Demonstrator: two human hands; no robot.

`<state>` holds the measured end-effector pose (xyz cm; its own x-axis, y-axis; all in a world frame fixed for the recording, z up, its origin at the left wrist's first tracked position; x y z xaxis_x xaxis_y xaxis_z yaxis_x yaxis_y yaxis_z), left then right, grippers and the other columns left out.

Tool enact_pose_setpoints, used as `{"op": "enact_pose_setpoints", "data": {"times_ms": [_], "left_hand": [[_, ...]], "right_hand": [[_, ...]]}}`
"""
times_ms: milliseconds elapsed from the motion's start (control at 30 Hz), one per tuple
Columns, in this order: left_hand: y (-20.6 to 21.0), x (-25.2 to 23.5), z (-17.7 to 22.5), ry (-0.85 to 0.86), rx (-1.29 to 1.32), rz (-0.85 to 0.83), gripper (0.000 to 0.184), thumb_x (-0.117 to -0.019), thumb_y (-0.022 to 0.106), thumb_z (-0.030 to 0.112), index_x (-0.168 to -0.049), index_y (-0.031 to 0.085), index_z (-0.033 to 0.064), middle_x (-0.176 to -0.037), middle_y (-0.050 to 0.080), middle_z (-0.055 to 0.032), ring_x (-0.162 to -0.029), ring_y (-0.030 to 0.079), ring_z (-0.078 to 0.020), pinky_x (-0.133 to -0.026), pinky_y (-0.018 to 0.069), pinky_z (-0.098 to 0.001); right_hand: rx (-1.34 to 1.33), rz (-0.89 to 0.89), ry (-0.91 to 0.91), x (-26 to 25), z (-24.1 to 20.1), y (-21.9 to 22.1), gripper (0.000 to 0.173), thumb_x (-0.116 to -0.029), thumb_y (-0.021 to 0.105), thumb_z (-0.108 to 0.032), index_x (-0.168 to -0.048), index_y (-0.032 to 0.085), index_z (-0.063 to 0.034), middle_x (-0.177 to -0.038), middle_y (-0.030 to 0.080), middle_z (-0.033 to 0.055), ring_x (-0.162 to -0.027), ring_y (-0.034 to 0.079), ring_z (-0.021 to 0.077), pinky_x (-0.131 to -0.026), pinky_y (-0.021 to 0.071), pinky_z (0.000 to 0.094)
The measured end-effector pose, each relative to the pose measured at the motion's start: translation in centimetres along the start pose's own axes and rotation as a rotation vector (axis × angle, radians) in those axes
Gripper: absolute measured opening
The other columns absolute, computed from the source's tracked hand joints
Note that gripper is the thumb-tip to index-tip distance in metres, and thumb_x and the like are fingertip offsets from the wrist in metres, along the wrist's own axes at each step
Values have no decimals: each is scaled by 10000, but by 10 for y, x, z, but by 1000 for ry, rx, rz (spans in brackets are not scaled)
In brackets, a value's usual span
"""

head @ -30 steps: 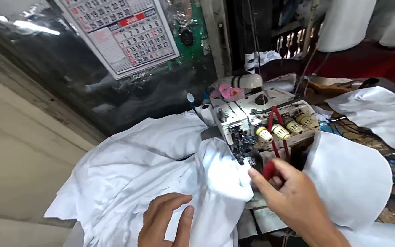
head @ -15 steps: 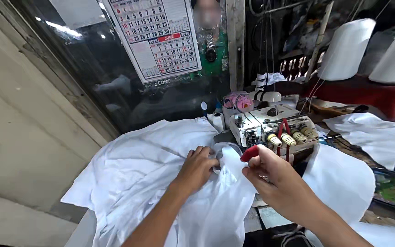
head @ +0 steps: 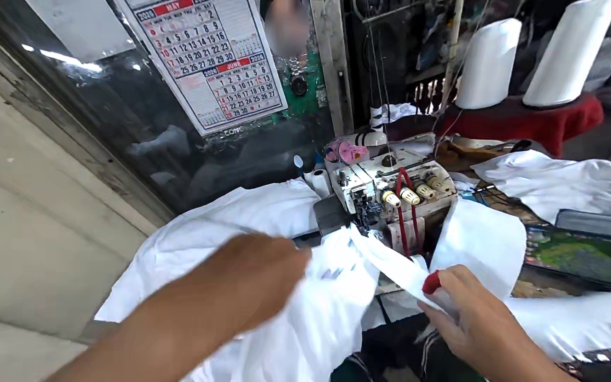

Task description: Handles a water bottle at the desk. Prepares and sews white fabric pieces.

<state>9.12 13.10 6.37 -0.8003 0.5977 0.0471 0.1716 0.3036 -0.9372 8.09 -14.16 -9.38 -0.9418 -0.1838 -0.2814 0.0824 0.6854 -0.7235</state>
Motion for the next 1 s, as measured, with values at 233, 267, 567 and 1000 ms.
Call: {"op": "enact_pose_setpoints", "data": {"times_ms": [233, 267, 567, 1000], "left_hand": [[-1, 19, 46, 213, 280, -27, 312, -1062, 474, 397, -990, 672, 166, -843, 606, -30, -706, 637, -216, -542, 518, -424], [12, 18, 44, 177, 255, -5, 287, -1042, 518, 381, -965, 685, 162, -817, 609, -35, -685, 637, -222, -537, 523, -428], [33, 38, 39, 112, 182, 100, 320, -1054, 481, 413, -925, 667, 187, -740, 587, 26, -659, 610, -159, -583, 498, -367], [38, 31, 68, 161, 296, 212, 213, -1016, 553, 337, -988, 683, 171, -802, 599, -17, -656, 620, -199, -507, 498, -381]], "right_hand": [[-590, 174, -194, 10, -27, 5, 227, -921, 770, -285, -1001, 666, -100, -841, 724, -16, -715, 716, 112, -621, 643, 307], [-607, 173, -184, 9, -28, 9, 254, -911, 779, -280, -1036, 637, -110, -823, 710, -25, -689, 701, 115, -604, 631, 303], [-612, 138, -324, -19, -72, 7, 407, -938, 748, -279, -1318, 619, -212, -862, 739, -57, -698, 707, 109, -629, 629, 290], [-525, -19, -368, 27, -92, 39, 522, -996, 685, -283, -1404, 527, 2, -993, 754, 28, -839, 714, 79, -745, 626, 291]]}}
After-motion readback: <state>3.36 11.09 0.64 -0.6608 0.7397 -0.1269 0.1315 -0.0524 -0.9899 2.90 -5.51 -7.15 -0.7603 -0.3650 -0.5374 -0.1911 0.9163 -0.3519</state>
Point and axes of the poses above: each hand's wrist, its own x-axis away from the middle knuckle, its own y-axis out of the palm, z = x × y, the point moved 4 cm from there along -x, towards the middle knuckle
